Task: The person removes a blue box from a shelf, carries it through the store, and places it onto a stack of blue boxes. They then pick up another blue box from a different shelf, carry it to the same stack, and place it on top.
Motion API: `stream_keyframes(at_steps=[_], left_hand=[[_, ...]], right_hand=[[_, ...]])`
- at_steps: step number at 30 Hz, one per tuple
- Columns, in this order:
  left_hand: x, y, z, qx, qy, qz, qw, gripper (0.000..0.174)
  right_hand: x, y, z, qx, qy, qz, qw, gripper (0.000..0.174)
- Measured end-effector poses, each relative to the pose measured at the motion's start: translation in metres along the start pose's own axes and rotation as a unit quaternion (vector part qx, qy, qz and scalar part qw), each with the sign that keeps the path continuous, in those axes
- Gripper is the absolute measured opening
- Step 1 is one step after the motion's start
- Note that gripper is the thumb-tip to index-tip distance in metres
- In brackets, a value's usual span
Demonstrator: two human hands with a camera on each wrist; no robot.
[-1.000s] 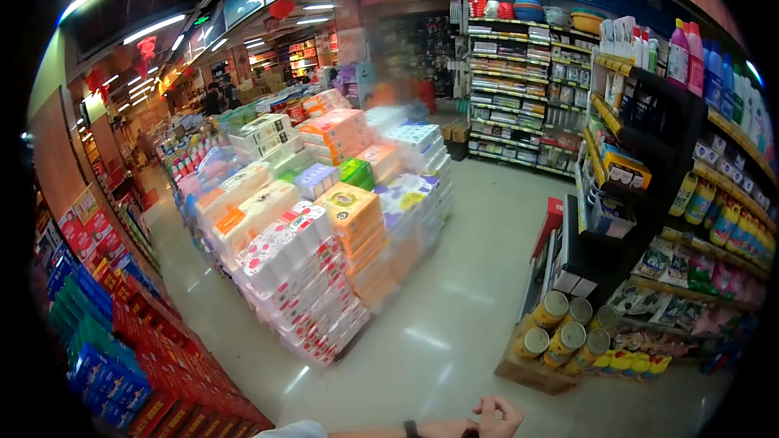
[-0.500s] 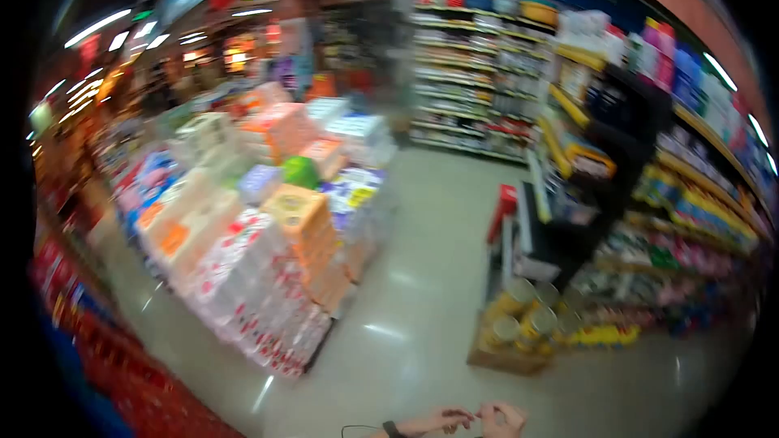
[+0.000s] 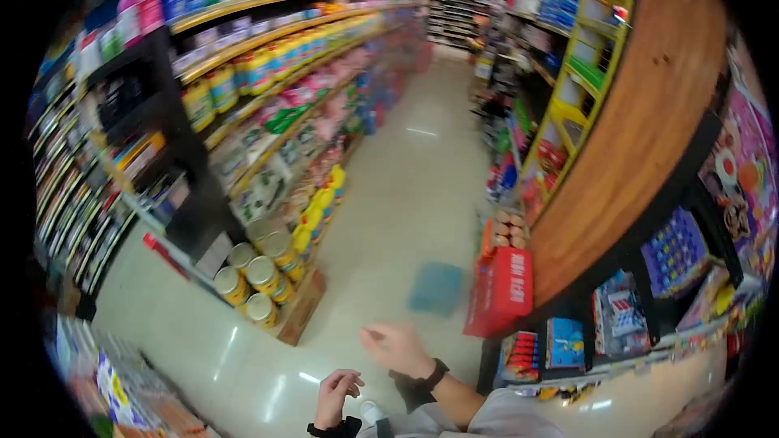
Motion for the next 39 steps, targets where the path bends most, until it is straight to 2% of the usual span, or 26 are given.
stream_keyframes(at_steps=[2, 5, 8, 12, 14, 17, 20, 23, 29, 32, 34, 36, 39], left_hand=[[0.030, -0.019, -0.006, 0.020, 0.033, -0.037, 0.999, 0.023], [0.070, -0.051, 0.000, 0.034, 0.034, -0.076, 0.996, 0.021], [0.113, -0.084, 0.023, 0.065, 0.029, -0.080, 0.994, 0.018], [0.165, -0.110, 0.060, 0.095, -0.009, -0.083, 0.992, 0.019], [0.183, -0.118, 0.080, 0.135, -0.055, -0.058, 0.988, 0.018], [0.210, -0.119, 0.096, 0.106, -0.055, -0.035, 0.992, 0.018], [0.238, -0.116, 0.111, 0.087, -0.046, -0.021, 0.995, 0.019], [0.276, -0.102, 0.127, 0.073, -0.036, 0.002, 0.997, 0.019], [0.374, -0.050, 0.171, 0.057, -0.022, 0.012, 0.998, 0.017], [0.419, -0.019, 0.205, 0.009, -0.042, 0.040, 0.998, 0.016], [0.443, -0.005, 0.230, 0.009, -0.031, 0.042, 0.999, 0.017], [0.472, 0.005, 0.252, 0.030, -0.048, 0.034, 0.998, 0.017], [0.521, 0.016, 0.259, 0.059, -0.016, -0.007, 0.998, 0.017]], right_hand=[[0.000, 0.028, 0.026, -0.005, -0.039, 0.045, 0.998, 0.020], [0.004, 0.071, 0.051, 0.031, -0.140, 0.079, 0.987, 0.020], [0.018, 0.108, 0.081, 0.031, -0.128, 0.164, 0.978, 0.020], [0.040, 0.150, 0.115, -0.001, -0.109, 0.228, 0.967, 0.019], [0.050, 0.167, 0.126, -0.006, -0.116, 0.239, 0.964, 0.017], [0.066, 0.183, 0.140, 0.017, -0.122, 0.253, 0.959, 0.016], [0.087, 0.189, 0.156, 0.089, -0.166, 0.261, 0.947, 0.017], [0.119, 0.169, 0.186, 0.136, -0.207, 0.257, 0.934, 0.018], [0.223, 0.108, 0.224, 0.199, -0.216, 0.218, 0.931, 0.018], [0.291, 0.091, 0.226, 0.127, -0.197, 0.186, 0.954, 0.019], [0.331, 0.080, 0.229, 0.120, -0.208, 0.183, 0.953, 0.019], [0.375, 0.072, 0.238, 0.107, -0.193, 0.202, 0.954, 0.019], [0.413, 0.062, 0.249, 0.054, -0.176, 0.226, 0.956, 0.017]])
Point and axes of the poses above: each hand's wrist, its own x-axis towards the middle knuckle, its own y-axis out of the back of the hand, z = x × y, the point moved 3 cm from there along x, towards the middle knuckle, and after that the axes turned 3 degrees about y, right-handed, at the moved point
